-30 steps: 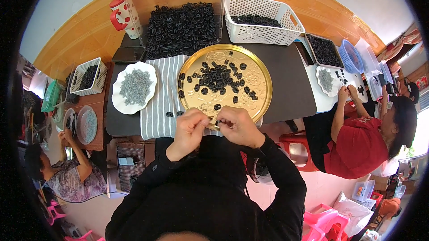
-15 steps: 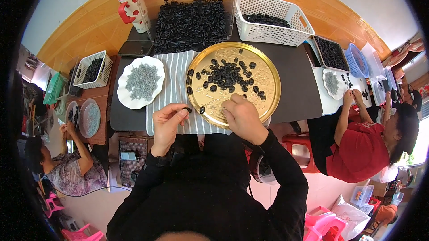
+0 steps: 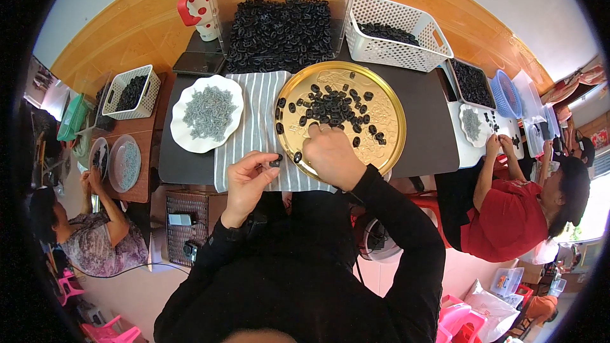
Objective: The person picks up black plastic cord locks and small grey springs by hand, inserts a spring into each cord lock, and places the assembled units onto a gold tray.
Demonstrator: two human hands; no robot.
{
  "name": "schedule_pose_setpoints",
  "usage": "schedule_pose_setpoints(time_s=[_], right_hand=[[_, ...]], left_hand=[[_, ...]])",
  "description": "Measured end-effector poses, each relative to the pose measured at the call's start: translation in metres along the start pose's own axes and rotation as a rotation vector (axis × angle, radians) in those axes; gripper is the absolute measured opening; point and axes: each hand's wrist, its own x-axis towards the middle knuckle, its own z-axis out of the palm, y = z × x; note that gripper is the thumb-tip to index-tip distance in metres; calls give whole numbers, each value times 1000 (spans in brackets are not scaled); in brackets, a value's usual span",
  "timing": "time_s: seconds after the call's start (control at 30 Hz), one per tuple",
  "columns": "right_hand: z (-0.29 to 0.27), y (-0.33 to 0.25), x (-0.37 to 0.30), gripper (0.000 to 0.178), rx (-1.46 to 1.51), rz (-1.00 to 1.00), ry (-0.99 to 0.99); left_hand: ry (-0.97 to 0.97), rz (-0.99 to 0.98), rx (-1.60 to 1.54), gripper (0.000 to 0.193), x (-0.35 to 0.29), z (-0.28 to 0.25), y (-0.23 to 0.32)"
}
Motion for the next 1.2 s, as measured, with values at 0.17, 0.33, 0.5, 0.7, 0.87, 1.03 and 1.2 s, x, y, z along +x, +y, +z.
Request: schedule_pose_setpoints(time_s=[0.17, 0.33, 0.5, 0.7, 0.87, 1.03, 1.2], right_hand=[[3, -5, 9, 13, -177, -116, -96], [9, 10, 5, 14, -33, -18, -94], [-5, 20, -8, 10, 145, 63, 24], [-26, 9, -34, 8, 640, 434, 123], [-11, -8, -49, 16, 972, 439, 297], [8, -40, -54, 8, 1351, 547, 463], [23, -59, -48, 7, 1393, 490, 701]], left_hand=[[-28, 51, 80, 13, 1, 1, -2], [23, 117, 166, 13, 1, 0, -1], [8, 10, 78, 16, 2, 4, -1], [-54, -158, -114, 17, 5, 11, -1], [-102, -260, -280, 15, 6, 20, -2], [-140, -363, -389, 12, 5, 27, 0], [-120, -378, -419, 11, 4, 35, 0]])
